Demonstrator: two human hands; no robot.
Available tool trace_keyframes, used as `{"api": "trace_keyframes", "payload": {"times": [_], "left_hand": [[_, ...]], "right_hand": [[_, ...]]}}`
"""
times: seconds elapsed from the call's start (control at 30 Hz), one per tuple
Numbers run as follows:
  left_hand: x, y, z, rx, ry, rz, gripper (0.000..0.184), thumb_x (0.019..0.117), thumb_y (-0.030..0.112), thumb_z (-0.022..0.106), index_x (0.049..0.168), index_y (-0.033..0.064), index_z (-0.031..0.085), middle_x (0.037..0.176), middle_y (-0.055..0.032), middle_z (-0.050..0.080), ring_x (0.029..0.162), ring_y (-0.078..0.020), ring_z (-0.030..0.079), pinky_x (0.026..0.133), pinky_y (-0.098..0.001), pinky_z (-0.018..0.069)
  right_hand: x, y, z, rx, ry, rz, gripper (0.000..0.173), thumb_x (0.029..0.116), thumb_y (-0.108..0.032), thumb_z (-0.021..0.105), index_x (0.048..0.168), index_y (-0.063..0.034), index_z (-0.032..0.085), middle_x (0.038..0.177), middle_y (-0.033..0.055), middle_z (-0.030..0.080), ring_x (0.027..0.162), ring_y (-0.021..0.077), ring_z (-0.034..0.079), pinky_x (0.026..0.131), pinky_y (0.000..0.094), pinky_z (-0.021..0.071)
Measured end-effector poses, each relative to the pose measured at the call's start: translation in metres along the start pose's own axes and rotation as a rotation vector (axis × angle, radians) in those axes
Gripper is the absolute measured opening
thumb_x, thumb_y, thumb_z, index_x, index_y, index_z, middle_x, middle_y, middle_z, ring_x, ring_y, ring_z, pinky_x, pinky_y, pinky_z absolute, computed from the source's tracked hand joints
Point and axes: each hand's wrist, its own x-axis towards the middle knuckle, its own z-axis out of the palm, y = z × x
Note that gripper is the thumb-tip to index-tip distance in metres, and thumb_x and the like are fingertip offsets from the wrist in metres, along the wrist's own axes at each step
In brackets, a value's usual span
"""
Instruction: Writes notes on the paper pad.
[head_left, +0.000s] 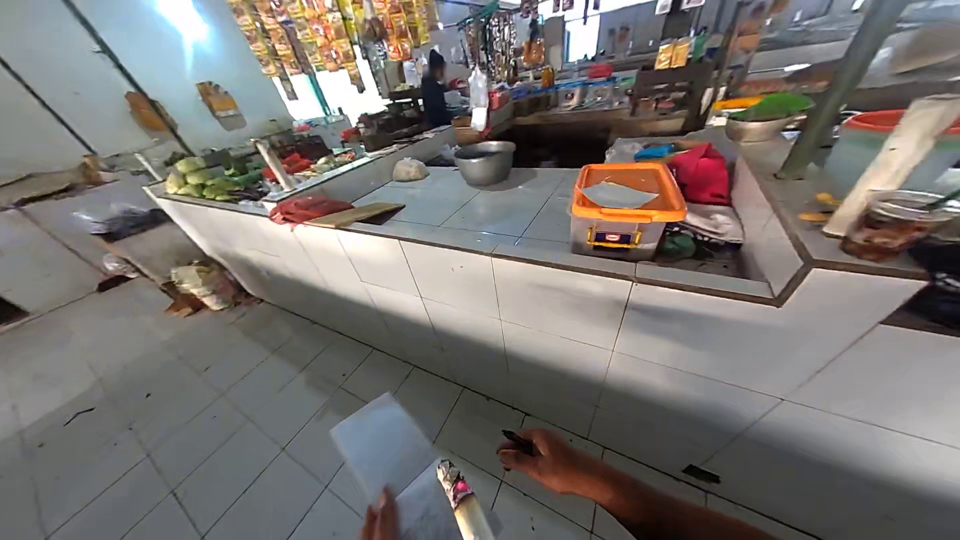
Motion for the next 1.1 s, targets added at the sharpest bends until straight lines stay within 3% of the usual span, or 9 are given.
{"api": "trace_keyframes", "payload": {"times": [0.17, 0.33, 0.4, 0.53, 0.6, 0.7, 0.83, 0.97, 1.1], "left_hand": [[0.094, 0.019, 0.110, -0.171, -0.280, 0.014, 0.032, 0.1111, 0.019, 0.039, 0.125, -0.0014, 0.060, 0.097, -0.0078, 0.074, 0.086, -0.0141, 0.074, 0.080, -0.0360, 0.0641], [0.183, 0.039, 0.172, -0.183, -0.372, 0.062, 0.032, 0.1110, 0.019, 0.038, 0.122, -0.0011, 0.060, 0.096, -0.0105, 0.074, 0.085, -0.0165, 0.074, 0.078, -0.0362, 0.0641], [0.215, 0.044, 0.182, -0.171, -0.386, 0.086, 0.032, 0.1113, 0.018, 0.038, 0.123, -0.0019, 0.060, 0.098, -0.0110, 0.074, 0.088, -0.0171, 0.074, 0.080, -0.0367, 0.0638], [0.271, 0.057, 0.201, -0.136, -0.368, 0.120, 0.032, 0.1108, 0.018, 0.037, 0.121, -0.0021, 0.060, 0.096, -0.0104, 0.074, 0.086, -0.0168, 0.074, 0.079, -0.0360, 0.0640], [0.295, 0.061, 0.213, -0.137, -0.357, 0.122, 0.032, 0.1110, 0.018, 0.037, 0.118, -0.0015, 0.061, 0.093, -0.0096, 0.074, 0.084, -0.0163, 0.074, 0.078, -0.0350, 0.0641], [0.336, 0.061, 0.226, -0.149, -0.390, 0.126, 0.031, 0.1101, 0.017, 0.039, 0.118, -0.0021, 0.062, 0.094, -0.0103, 0.074, 0.084, -0.0164, 0.074, 0.078, -0.0348, 0.0637], [0.395, 0.067, 0.238, -0.114, -0.416, 0.100, 0.026, 0.1079, 0.015, 0.043, 0.111, -0.0013, 0.064, 0.087, -0.0085, 0.073, 0.078, -0.0146, 0.072, 0.073, -0.0328, 0.0627], [0.468, 0.079, 0.233, -0.092, -0.566, 0.111, 0.028, 0.1076, 0.017, 0.045, 0.115, -0.0015, 0.065, 0.094, -0.0098, 0.073, 0.084, -0.0161, 0.073, 0.078, -0.0349, 0.0626], [0.548, 0.097, 0.238, -0.106, -0.702, 0.181, 0.040, 0.1076, 0.020, 0.045, 0.139, -0.0032, 0.052, 0.123, -0.0123, 0.068, 0.109, -0.0168, 0.068, 0.094, -0.0353, 0.0580]], "right_hand": [[0.075, -0.021, -0.037, 0.196, 0.196, -0.134, 0.042, 0.1034, -0.043, 0.058, 0.121, -0.0068, 0.069, 0.091, 0.0038, 0.069, 0.079, 0.0105, 0.064, 0.076, 0.0320, 0.0554], [0.162, -0.038, -0.090, 0.560, 0.224, -0.227, 0.034, 0.1084, -0.033, 0.046, 0.111, -0.0074, 0.069, 0.081, -0.0020, 0.065, 0.066, 0.0058, 0.059, 0.059, 0.0245, 0.0501], [0.197, -0.043, -0.109, 0.628, 0.141, -0.242, 0.045, 0.1106, -0.038, 0.037, 0.118, -0.0075, 0.069, 0.090, -0.0008, 0.071, 0.072, 0.0057, 0.064, 0.061, 0.0238, 0.0529], [0.266, -0.060, -0.133, 0.549, 0.111, -0.293, 0.028, 0.1058, -0.035, 0.054, 0.102, -0.0095, 0.067, 0.073, -0.0052, 0.056, 0.059, 0.0033, 0.050, 0.054, 0.0210, 0.0430], [0.292, -0.069, -0.142, 0.558, 0.105, -0.250, 0.024, 0.1039, -0.031, 0.059, 0.104, -0.0083, 0.067, 0.075, -0.0028, 0.059, 0.061, 0.0051, 0.053, 0.055, 0.0222, 0.0460], [0.333, -0.074, -0.154, 0.657, 0.108, -0.210, 0.024, 0.1032, -0.027, 0.057, 0.110, -0.0067, 0.067, 0.081, 0.0007, 0.066, 0.065, 0.0077, 0.060, 0.057, 0.0238, 0.0509], [0.391, -0.088, -0.160, 0.653, 0.211, -0.228, 0.025, 0.1046, -0.033, 0.056, 0.099, -0.0110, 0.067, 0.073, -0.0029, 0.060, 0.061, 0.0055, 0.055, 0.054, 0.0219, 0.0470], [0.450, -0.112, -0.153, 0.564, 0.318, -0.241, 0.015, 0.0993, -0.022, 0.065, 0.098, -0.0081, 0.069, 0.079, -0.0008, 0.066, 0.070, 0.0068, 0.061, 0.066, 0.0236, 0.0532], [0.497, -0.146, -0.164, 0.569, 0.436, -0.226, 0.015, 0.1000, -0.024, 0.064, 0.099, -0.0087, 0.068, 0.075, 0.0000, 0.062, 0.060, 0.0076, 0.056, 0.053, 0.0235, 0.0476]]}}
